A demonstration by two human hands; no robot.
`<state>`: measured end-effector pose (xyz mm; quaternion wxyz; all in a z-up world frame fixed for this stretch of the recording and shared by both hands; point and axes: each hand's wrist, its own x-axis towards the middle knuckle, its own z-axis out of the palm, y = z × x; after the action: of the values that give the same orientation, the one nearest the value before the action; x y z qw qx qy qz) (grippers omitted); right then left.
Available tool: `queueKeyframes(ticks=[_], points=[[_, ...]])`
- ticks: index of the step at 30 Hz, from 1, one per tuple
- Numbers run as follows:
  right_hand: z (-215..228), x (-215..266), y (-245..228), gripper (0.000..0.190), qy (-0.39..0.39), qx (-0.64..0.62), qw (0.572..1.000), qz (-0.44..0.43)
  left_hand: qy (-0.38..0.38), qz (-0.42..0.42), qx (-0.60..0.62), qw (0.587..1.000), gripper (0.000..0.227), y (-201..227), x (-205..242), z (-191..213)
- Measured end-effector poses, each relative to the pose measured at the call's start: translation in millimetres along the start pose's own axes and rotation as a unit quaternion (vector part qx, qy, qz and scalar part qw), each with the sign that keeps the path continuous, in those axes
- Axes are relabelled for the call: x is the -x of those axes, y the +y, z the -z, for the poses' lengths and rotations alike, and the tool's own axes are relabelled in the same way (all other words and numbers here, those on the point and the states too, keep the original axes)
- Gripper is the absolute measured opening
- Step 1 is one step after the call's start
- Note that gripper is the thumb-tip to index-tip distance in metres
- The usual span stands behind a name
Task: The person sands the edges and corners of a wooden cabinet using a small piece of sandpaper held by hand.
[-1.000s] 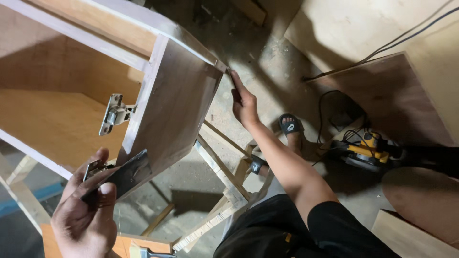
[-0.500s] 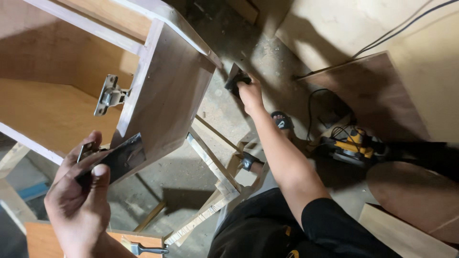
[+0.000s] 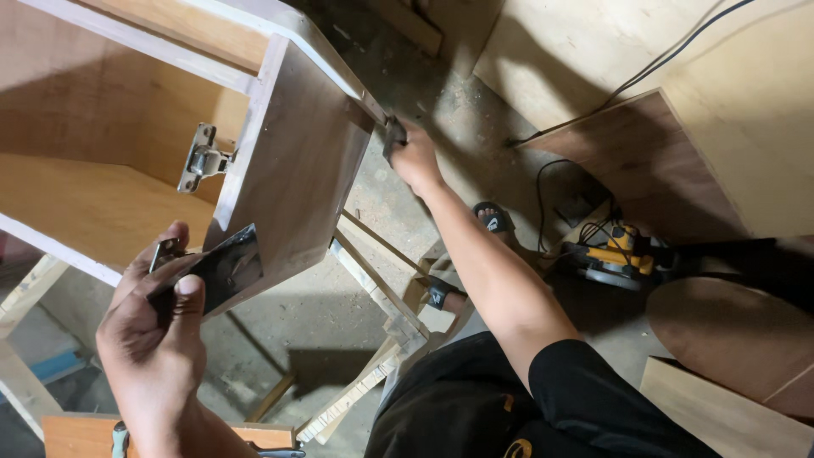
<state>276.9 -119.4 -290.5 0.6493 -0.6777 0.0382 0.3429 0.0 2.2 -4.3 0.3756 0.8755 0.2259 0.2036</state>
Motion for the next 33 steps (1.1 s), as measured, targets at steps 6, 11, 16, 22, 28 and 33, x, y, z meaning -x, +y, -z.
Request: queueKeyframes(ticks=[6, 11, 16, 22, 28, 33], points=[[-11.9, -3.7, 7.7, 0.065, 0.026, 0.107, 0.982, 0.154, -0.012, -0.024, -0.022, 0.999, 0.025, 2.6, -2.9, 1.4], [-15.7, 17.7, -16.1, 0.063, 0.025, 0.107, 0.991, 0.078, -0.018, -0.03, -0.047, 0.998, 0.025, 7.5, -4.3, 2.6], [-13.2, 31.6, -24.8, 0.061, 0.025, 0.138, 0.982, 0.123, -0.024, -0.035, -0.034, 0.999, 0.025, 8.8, -5.4, 3.2], [0.8, 74.5, -16.2, 0.057, 0.02, -0.041, 0.993, 0.11, -0.026, -0.024, 0.0, 0.999, 0.024, 4.5, -6.1, 6.2], [-8.7, 62.1, -41.7, 0.052, 0.016, -0.144, 0.987, -0.065, -0.023, -0.027, -0.011, 0.999, 0.022, 3.2, -6.1, 3.7], [-20.8, 29.9, -44.1, 0.02, 0.022, -0.25, 0.968, 0.011, -0.022, -0.017, -0.009, 1.0, 0.019, 5.8, -6.2, 1.9]])
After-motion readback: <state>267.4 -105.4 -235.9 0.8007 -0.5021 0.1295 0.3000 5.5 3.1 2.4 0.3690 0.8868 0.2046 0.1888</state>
